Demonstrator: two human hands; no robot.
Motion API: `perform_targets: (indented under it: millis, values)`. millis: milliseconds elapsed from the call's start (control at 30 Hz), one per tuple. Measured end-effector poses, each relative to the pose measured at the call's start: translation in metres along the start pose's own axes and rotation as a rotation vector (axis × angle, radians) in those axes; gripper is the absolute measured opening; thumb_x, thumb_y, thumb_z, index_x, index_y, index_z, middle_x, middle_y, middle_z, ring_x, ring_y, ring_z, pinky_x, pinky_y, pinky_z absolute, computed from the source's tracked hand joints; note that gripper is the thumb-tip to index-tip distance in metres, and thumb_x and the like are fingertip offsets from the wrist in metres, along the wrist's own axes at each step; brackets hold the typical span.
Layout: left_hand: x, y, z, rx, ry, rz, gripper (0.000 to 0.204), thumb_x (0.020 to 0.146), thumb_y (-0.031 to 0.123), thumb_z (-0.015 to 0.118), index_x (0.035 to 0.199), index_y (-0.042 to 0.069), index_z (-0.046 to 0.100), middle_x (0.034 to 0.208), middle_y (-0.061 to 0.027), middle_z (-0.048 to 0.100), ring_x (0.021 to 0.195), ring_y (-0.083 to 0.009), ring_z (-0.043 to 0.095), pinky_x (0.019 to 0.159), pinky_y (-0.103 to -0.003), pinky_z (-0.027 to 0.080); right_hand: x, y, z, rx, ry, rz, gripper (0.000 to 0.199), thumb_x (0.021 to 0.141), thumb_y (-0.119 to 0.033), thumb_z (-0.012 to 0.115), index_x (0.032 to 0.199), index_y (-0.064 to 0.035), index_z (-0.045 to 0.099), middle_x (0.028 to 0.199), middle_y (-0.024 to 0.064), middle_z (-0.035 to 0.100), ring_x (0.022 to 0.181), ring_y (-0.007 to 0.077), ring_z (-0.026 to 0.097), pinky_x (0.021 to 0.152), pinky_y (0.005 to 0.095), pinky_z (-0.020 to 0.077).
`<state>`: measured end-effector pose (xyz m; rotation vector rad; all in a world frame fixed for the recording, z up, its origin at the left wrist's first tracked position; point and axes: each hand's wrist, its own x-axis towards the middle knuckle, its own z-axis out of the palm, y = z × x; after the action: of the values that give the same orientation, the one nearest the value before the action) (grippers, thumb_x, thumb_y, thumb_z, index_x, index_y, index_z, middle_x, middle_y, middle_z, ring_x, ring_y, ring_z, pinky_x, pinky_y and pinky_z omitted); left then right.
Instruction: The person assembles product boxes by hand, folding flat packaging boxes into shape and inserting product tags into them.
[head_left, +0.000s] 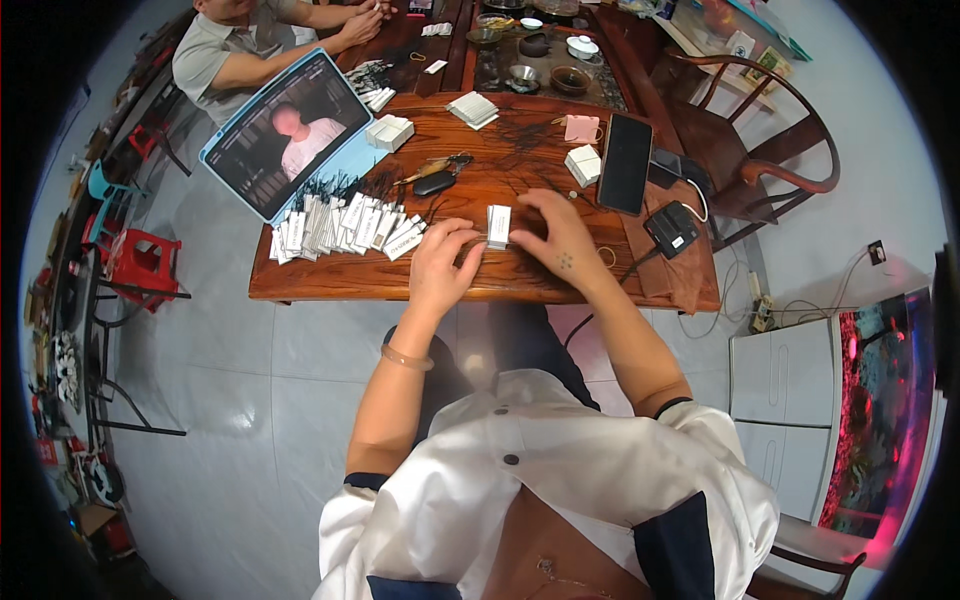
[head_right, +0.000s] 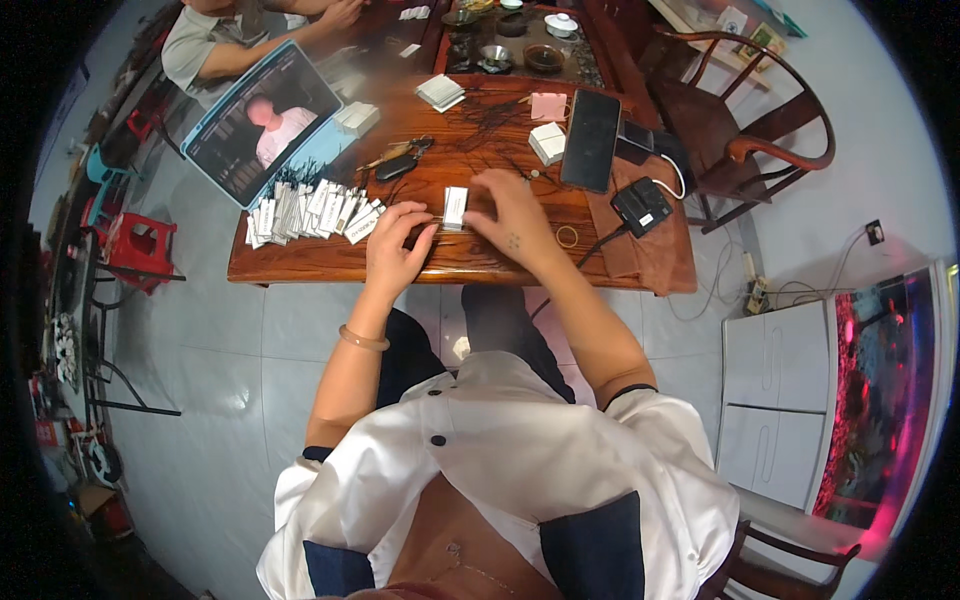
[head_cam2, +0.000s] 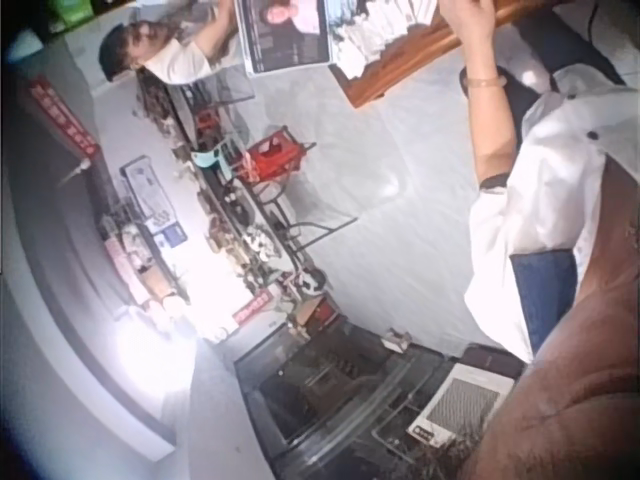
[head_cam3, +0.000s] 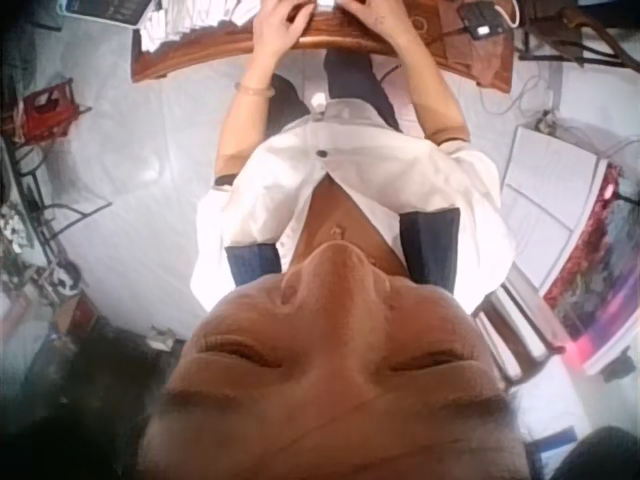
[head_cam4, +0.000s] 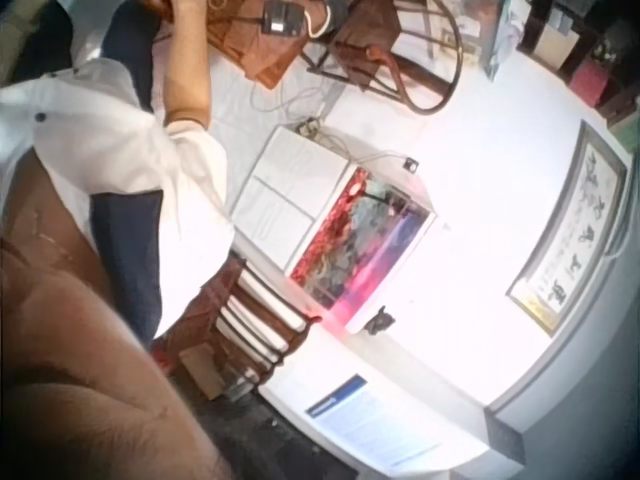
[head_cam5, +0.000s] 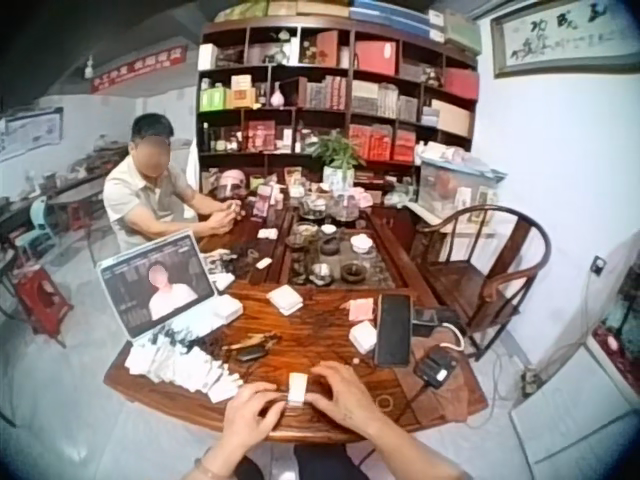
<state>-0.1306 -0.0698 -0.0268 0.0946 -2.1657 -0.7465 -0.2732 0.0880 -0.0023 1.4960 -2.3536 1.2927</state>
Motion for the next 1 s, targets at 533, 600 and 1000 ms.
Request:
perform_targets:
  millis: [533, 600, 1000]
  values:
    - [-0.007, -0.002, -0.002, 0.019, 0.044, 0.035, 0.008, 0.077, 0.007, 0.069, 0.081, 0.004, 0.063, 0.09, -0.0087, 0.065, 0.084, -0.0287, 0.063, 0.07, -0.036, 0.051, 0.106, 0.065, -0.05, -1.251, -0.339, 0.048, 0.042, 0.073, -0.041, 0.069, 0.099, -0.0077, 0.067, 0.088, 0.011, 0.069, 0.1, 0.0283, 0.061, 0.109, 0.0648, 0.0121]
    - [-0.007, -0.002, -0.002, 0.015, 0.045, 0.035, 0.008, 0.077, 0.008, 0.069, 0.082, 0.004, 0.063, 0.089, -0.0087, 0.065, 0.084, -0.0289, 0.063, 0.071, -0.036, 0.051, 0.108, 0.061, -0.051, -1.217, -0.354, 0.096, 0.046, 0.07, -0.039, 0.072, 0.103, -0.0073, 0.065, 0.098, 0.0121, 0.067, 0.102, 0.028, 0.06, 0.106, 0.0631, 0.0193]
    - [0.004, 0.023, -0.02, -0.256, 0.107, -0.14, 0.06, 0.077, 0.014, 0.074, 0.13, 0.008, 0.047, 0.118, -0.0144, 0.058, 0.111, -0.0283, 0.056, 0.084, -0.037, 0.05, 0.007, -0.047, -0.002, 1.26, -0.025, 0.444, 0.036, 0.089, -0.001, 0.052, 0.125, -0.002, 0.049, 0.116, 0.0123, 0.056, 0.108, 0.0245, 0.058, 0.091, 0.0414, 0.0508]
